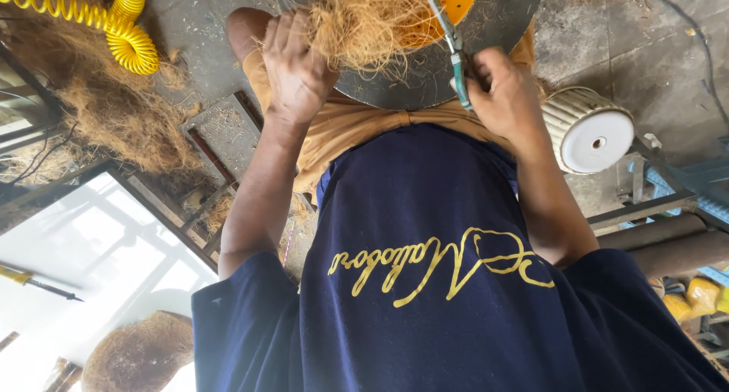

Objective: The person uses scissors to trim coconut fiber while holding it over a bowl, then pulls and handles the fiber bundles by hand.

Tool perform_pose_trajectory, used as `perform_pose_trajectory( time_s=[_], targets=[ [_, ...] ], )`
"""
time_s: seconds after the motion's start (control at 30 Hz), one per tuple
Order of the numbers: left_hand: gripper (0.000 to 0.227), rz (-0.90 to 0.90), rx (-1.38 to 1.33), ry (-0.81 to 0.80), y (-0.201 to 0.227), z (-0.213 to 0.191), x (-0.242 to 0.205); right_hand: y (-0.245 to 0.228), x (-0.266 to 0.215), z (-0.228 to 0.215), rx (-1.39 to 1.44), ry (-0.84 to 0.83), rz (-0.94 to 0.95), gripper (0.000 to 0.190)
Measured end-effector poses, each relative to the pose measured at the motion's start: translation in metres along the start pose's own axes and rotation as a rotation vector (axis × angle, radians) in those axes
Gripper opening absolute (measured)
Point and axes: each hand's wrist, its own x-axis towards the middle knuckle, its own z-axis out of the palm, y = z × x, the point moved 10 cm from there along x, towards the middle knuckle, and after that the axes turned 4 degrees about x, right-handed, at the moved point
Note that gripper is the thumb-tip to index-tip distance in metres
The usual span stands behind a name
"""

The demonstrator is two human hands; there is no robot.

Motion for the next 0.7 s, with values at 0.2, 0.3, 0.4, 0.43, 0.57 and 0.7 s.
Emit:
perform_pose_trajectory(
  time_s=[0.2,0.3,0.4,0.43,0.57,0.7],
  targets=[
    [0.060,-0.171,-0.229,0.012,-0.022,0.022,-0.024,-0.002,-0.013,-0.015,-0.699,0.322,-0.352,0.030],
    [0.055,-0.015,-0.201,0.193,-0.010,0.017,-0.028,-0.019,-0.012,-0.014,-0.695,0.430,-0.438,0.019],
    [0.046,0.098,-0.191,0.154,0.004,0.015,-0.018,-0.047,0.008,-0.018,-0.772,0.478,-0.454,0.016],
    [0.052,0.089,-0.204,0.146,0.003,0.021,-0.020,-0.055,0.018,-0.018,-0.866,0.478,-0.435,0.012],
    [0.052,0.188,-0.141,0.184,0.012,0.023,-0.012,-0.045,0.074,-0.011,-0.920,0.225,-0.114,0.027],
    [0.059,0.184,-0.116,0.208,0.014,0.023,-0.005,-0.064,0.075,-0.038,-0.664,0.301,-0.235,0.034]
  ],
)
